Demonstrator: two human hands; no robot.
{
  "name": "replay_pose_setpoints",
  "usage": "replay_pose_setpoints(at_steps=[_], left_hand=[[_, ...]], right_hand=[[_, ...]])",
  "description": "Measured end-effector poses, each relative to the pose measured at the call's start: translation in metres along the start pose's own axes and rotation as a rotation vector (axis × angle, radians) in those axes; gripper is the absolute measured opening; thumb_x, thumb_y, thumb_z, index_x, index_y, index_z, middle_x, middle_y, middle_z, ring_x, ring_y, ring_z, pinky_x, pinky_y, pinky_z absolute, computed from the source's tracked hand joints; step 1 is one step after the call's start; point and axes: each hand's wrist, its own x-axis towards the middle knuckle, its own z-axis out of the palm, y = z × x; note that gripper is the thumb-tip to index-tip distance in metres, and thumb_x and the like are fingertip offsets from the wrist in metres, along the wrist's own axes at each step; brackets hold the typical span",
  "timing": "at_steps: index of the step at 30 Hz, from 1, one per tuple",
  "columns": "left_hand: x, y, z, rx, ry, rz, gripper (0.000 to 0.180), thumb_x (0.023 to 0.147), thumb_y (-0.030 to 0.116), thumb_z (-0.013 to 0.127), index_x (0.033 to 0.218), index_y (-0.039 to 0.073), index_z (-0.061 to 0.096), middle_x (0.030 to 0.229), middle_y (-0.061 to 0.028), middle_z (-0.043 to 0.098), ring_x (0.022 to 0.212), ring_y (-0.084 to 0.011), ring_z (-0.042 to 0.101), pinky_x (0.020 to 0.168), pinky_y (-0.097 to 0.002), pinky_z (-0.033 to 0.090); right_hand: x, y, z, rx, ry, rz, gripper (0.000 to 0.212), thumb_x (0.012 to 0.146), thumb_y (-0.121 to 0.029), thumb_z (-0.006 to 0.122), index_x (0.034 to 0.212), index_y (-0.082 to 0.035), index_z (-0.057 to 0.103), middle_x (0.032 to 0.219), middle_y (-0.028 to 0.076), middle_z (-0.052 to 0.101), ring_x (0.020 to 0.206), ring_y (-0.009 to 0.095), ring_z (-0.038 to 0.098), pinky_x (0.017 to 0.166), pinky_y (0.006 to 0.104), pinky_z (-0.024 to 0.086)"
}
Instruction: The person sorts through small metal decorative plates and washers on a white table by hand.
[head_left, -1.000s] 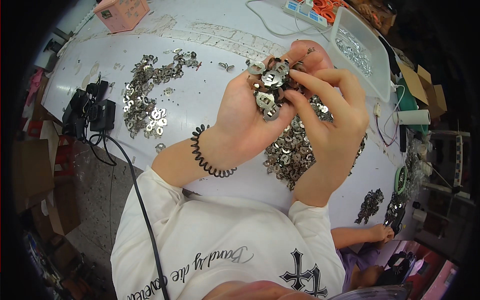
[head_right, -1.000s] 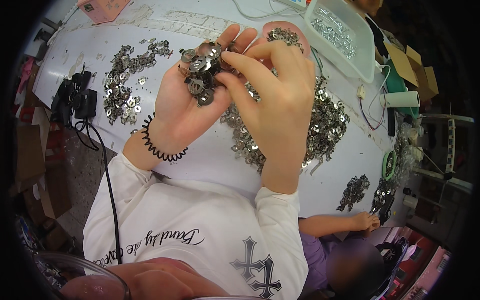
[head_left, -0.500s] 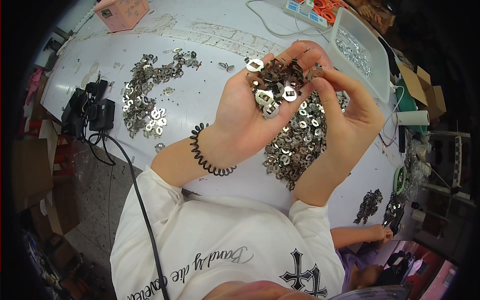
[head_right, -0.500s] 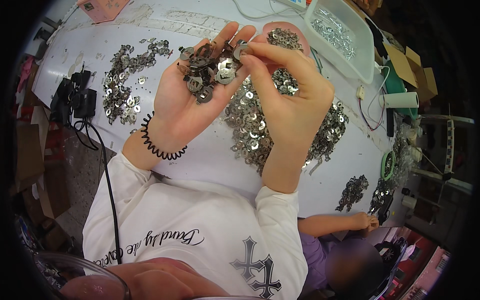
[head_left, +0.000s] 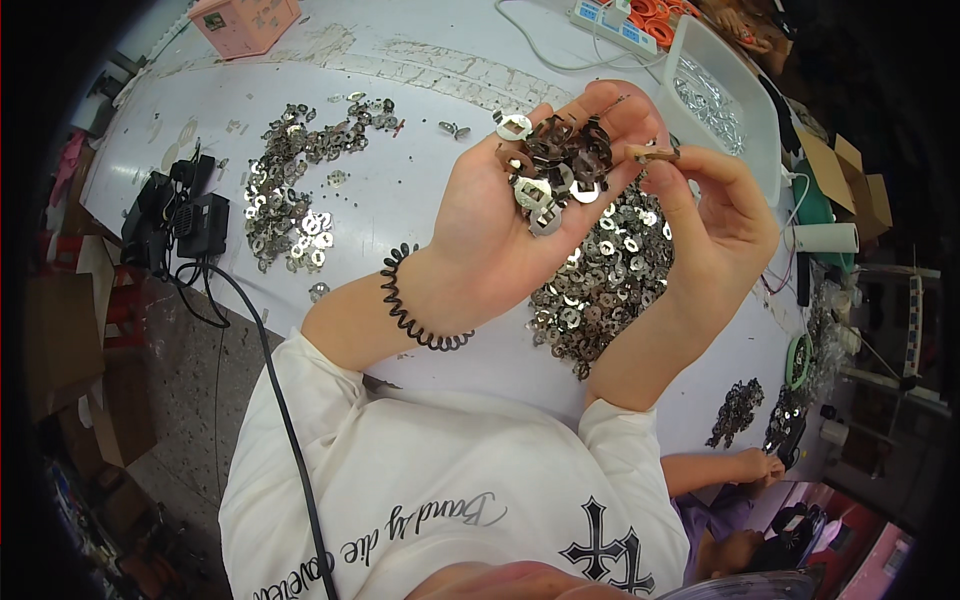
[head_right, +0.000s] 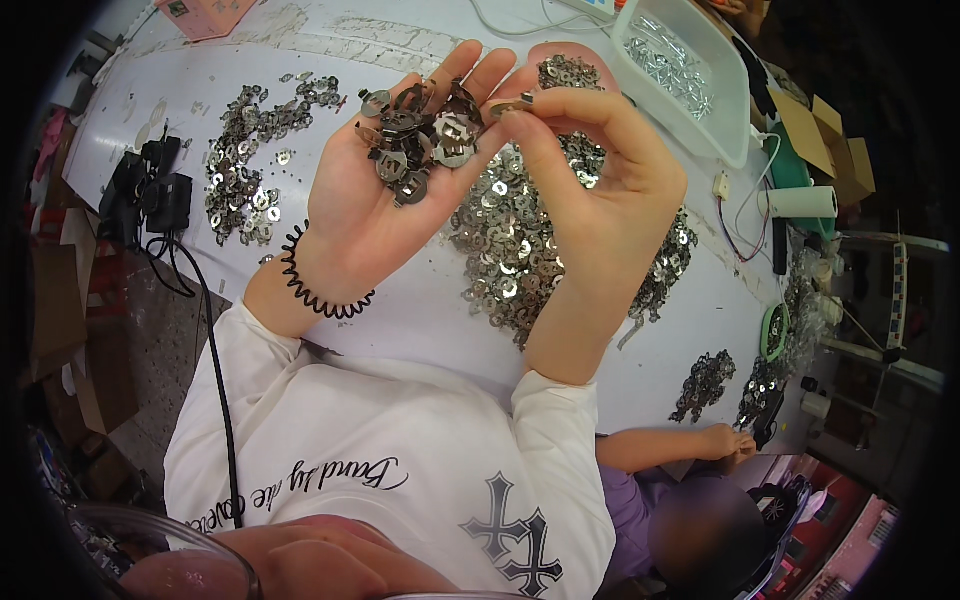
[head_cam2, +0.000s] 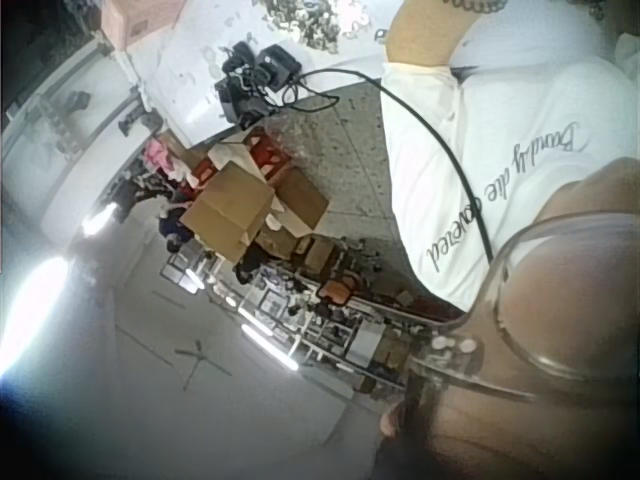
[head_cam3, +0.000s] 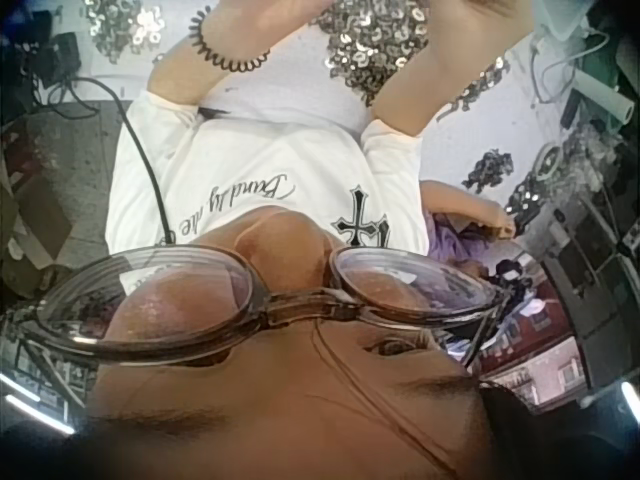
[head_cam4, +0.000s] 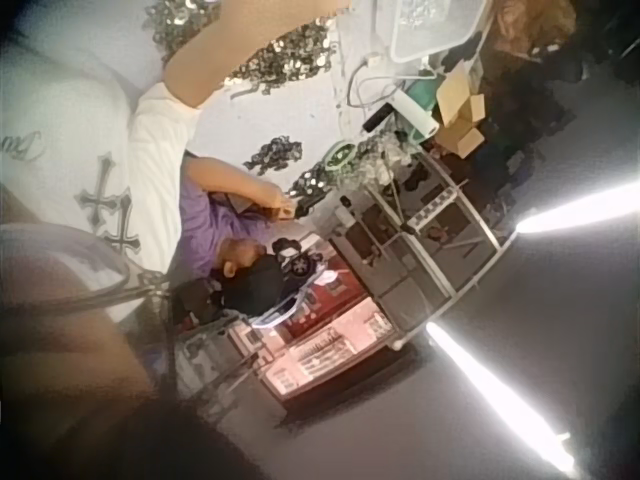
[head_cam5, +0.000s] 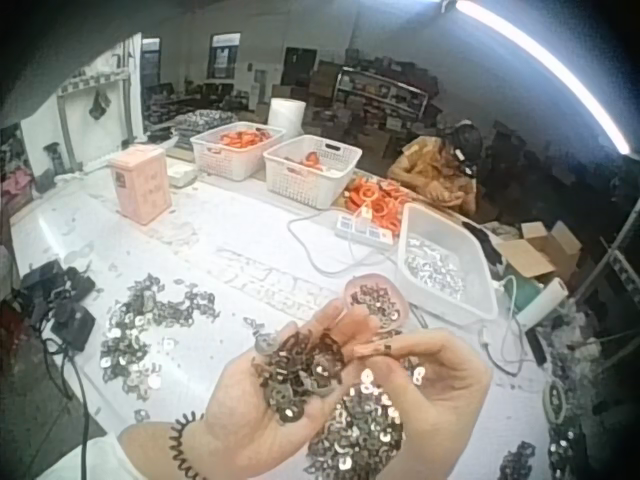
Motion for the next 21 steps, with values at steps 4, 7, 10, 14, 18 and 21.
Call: replay_pose_setpoints(at_steps=[4,7,10,14,18,21], left_hand=[[0.001,-0.001,0.004,-0.022,0.067,0.034,0.041,0.100,0.014,0.029,0.133,-0.006,0.042,0.140,-0.0215,0.043,0.138,-0.0338,0.032,0.117,-0.0445,0.027],[0.000,0.000,0.004,-0.005,0.038,0.022,0.041,0.101,0.018,0.027,0.129,-0.006,0.045,0.133,-0.0198,0.048,0.131,-0.0315,0.040,0.115,-0.0413,0.031],[-0.001,-0.002,0.004,0.047,0.043,0.019,0.042,0.102,0.023,0.025,0.124,-0.005,0.048,0.126,-0.0171,0.053,0.125,-0.0287,0.048,0.111,-0.0379,0.036],[0.000,-0.004,-0.001,0.042,0.023,-0.011,0.043,0.102,0.023,0.024,0.125,-0.003,0.049,0.125,-0.0163,0.054,0.125,-0.0284,0.048,0.110,-0.0374,0.037],[0.000,-0.007,0.000,0.098,0.036,-0.002,0.043,0.102,0.024,0.024,0.124,-0.002,0.050,0.124,-0.0158,0.055,0.123,-0.0277,0.048,0.109,-0.0369,0.037],[0.000,-0.007,0.002,0.124,0.081,0.035,0.043,0.101,0.024,0.024,0.122,-0.002,0.051,0.121,-0.0151,0.056,0.121,-0.0271,0.049,0.110,-0.0366,0.036]], right_hand=[[0.005,-0.001,-0.012,-0.123,0.085,-0.048,0.012,0.074,0.004,0.071,0.086,0.003,0.069,0.081,0.005,0.069,0.077,0.010,0.061,0.076,0.0240,0.047],[0.010,-0.003,-0.032,-0.394,0.184,-0.116,0.015,0.075,0.001,0.072,0.090,0.000,0.071,0.083,0.004,0.069,0.076,0.011,0.061,0.075,0.0250,0.047],[0.006,-0.008,-0.036,-0.759,0.120,-0.204,0.021,0.071,-0.001,0.076,0.091,-0.004,0.073,0.084,0.005,0.068,0.075,0.014,0.060,0.072,0.0256,0.046],[-0.009,-0.019,-0.005,-0.664,-0.048,-0.329,0.022,0.066,-0.007,0.078,0.087,-0.008,0.073,0.079,0.002,0.064,0.072,0.017,0.058,0.071,0.0284,0.042],[-0.007,-0.010,0.006,-0.705,-0.125,-0.397,0.017,0.065,-0.013,0.079,0.080,-0.010,0.072,0.074,-0.002,0.060,0.070,0.016,0.055,0.074,0.0307,0.036],[-0.009,-0.006,0.006,-0.688,-0.102,-0.379,0.017,0.065,-0.015,0.079,0.079,-0.010,0.071,0.074,-0.003,0.059,0.071,0.016,0.056,0.076,0.0312,0.036]])
